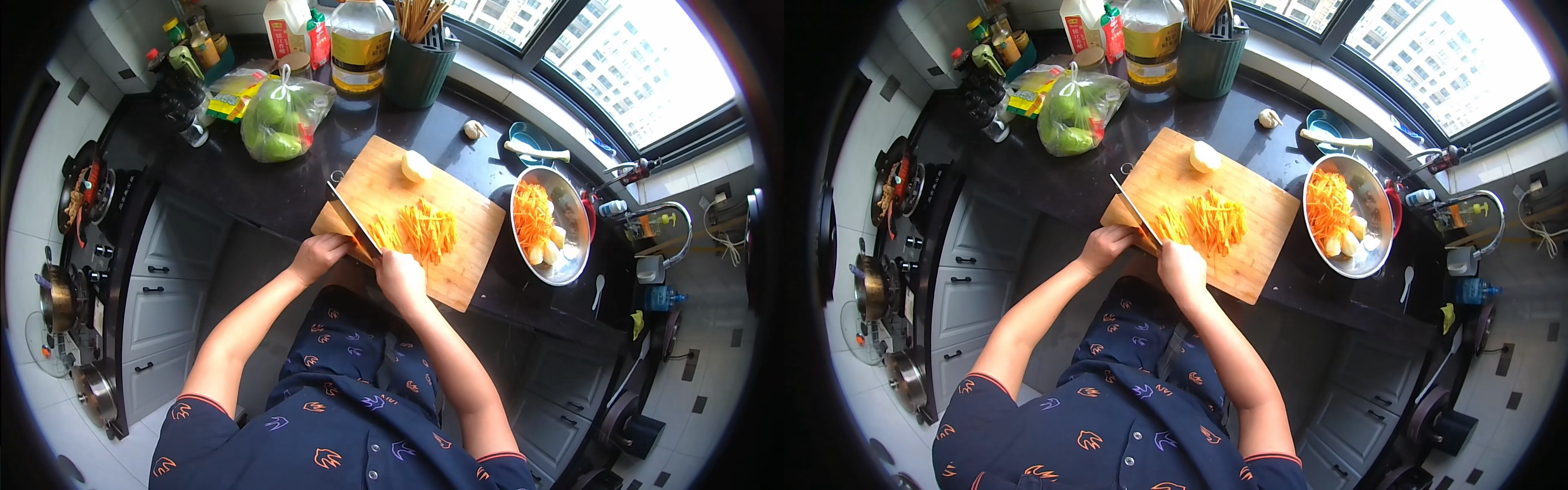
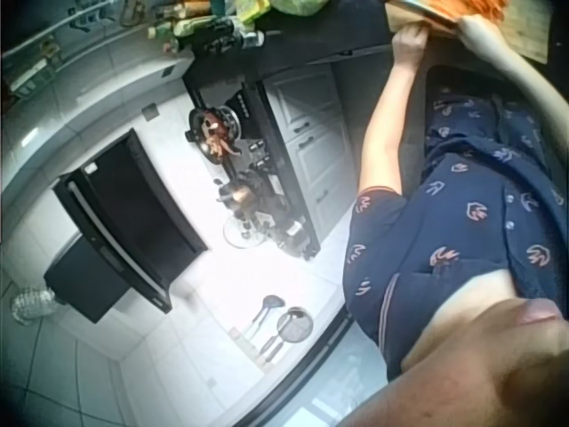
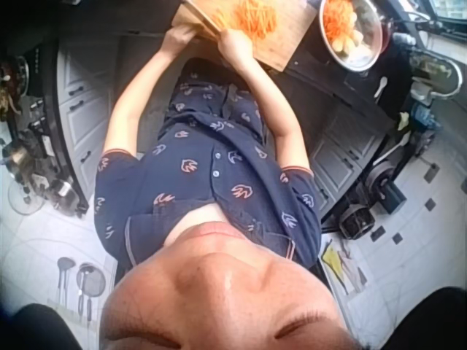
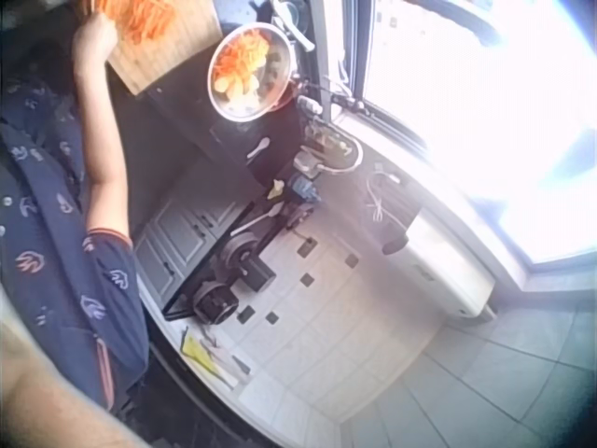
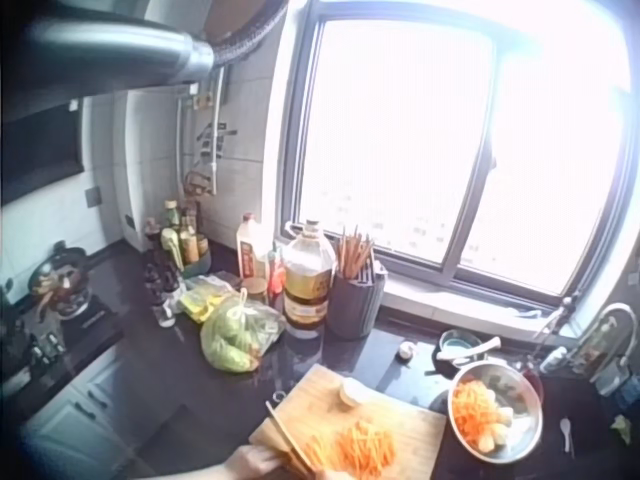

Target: The person uses a cleaver to slice a carrot into thin strips on a wooden cutting board. After finishing the carrot, they transfer the sliced pieces into a metal bowl containing other vegetables.

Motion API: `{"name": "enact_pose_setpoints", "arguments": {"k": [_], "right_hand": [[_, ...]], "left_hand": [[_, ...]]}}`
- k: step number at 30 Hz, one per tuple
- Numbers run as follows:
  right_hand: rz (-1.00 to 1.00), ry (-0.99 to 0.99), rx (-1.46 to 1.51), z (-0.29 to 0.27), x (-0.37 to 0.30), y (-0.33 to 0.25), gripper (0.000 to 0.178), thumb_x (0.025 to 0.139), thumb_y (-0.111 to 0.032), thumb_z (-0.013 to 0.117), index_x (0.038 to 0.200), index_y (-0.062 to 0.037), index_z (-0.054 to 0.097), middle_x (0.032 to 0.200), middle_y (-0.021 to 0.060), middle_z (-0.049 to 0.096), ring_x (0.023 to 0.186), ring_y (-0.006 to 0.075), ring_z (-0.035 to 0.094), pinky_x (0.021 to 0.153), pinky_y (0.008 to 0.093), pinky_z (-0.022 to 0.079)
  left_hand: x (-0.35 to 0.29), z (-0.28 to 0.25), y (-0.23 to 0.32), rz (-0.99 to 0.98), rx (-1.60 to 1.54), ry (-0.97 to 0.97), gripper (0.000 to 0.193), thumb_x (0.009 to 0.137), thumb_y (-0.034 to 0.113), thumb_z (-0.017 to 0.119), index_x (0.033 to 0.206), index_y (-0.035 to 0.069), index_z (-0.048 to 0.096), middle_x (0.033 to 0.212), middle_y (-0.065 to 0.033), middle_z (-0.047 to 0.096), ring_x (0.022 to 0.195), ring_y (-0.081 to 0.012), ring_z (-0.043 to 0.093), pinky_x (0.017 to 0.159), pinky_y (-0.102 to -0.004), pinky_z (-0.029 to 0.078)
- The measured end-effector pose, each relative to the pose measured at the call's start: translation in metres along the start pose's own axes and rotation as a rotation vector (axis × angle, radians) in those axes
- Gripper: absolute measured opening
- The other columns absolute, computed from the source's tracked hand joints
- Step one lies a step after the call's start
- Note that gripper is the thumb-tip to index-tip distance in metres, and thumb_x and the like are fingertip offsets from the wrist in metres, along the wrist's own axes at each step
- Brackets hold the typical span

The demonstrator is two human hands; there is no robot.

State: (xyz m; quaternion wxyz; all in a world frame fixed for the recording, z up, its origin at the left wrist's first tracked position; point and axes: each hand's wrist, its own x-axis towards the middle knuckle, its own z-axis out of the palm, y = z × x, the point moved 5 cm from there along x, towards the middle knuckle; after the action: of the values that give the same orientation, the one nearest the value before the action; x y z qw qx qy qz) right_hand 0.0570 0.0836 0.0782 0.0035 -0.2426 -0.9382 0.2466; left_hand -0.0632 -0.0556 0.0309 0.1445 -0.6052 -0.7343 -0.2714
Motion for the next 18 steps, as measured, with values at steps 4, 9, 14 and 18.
{"name": "enact_pose_setpoints", "arguments": {"k": [4, 9, 14, 18], "right_hand": [[-0.002, -0.003, -0.026, 0.0013, -0.0006, 0.0017, 0.023, 0.093, -0.028, 0.067, 0.089, -0.0047, 0.068, 0.074, 0.0218, 0.069, 0.072, 0.0409, 0.07, 0.067, 0.0519, 0.057], [-0.02, -0.01, -0.033, 0.0006, 0.0009, -0.0011, 0.024, 0.092, -0.027, 0.067, 0.087, -0.0044, 0.068, 0.074, 0.0225, 0.069, 0.073, 0.0416, 0.07, 0.067, 0.0523, 0.057], [-0.015, -0.035, -0.04, -0.0015, 0.0027, -0.0068, 0.021, 0.093, -0.021, 0.06, 0.083, -0.0048, 0.068, 0.076, 0.0236, 0.07, 0.074, 0.0426, 0.07, 0.069, 0.0529, 0.057], [0.012, -0.076, -0.054, 0.004, 0.0077, -0.0072, 0.021, 0.092, -0.021, 0.061, 0.083, -0.004, 0.07, 0.079, 0.0243, 0.07, 0.077, 0.0422, 0.071, 0.071, 0.0524, 0.057]], "left_hand": [[0.0001, 0.0, 0.0025, 0.01, 0.015, 0.02, 0.018, 0.082, 0.009, 0.068, 0.099, 0.011, 0.076, 0.1, -0.0036, 0.075, 0.085, -0.0209, 0.073, 0.07, -0.0318, 0.06], [0.0012, -0.0005, 0.0032, 0.01, 0.024, 0.011, 0.019, 0.083, 0.009, 0.068, 0.1, 0.011, 0.076, 0.1, -0.0041, 0.075, 0.086, -0.0212, 0.073, 0.07, -0.032, 0.06], [-0.0001, 0.0013, 0.0016, 0.002, 0.012, 0.014, 0.018, 0.083, 0.009, 0.067, 0.099, 0.011, 0.076, 0.099, -0.0042, 0.075, 0.085, -0.0213, 0.073, 0.07, -0.0326, 0.06], [-0.0014, 0.0023, 0.001, -0.007, 0.006, -0.003, 0.017, 0.083, 0.009, 0.066, 0.097, 0.011, 0.075, 0.099, -0.004, 0.074, 0.085, -0.0213, 0.072, 0.07, -0.0329, 0.06]]}}
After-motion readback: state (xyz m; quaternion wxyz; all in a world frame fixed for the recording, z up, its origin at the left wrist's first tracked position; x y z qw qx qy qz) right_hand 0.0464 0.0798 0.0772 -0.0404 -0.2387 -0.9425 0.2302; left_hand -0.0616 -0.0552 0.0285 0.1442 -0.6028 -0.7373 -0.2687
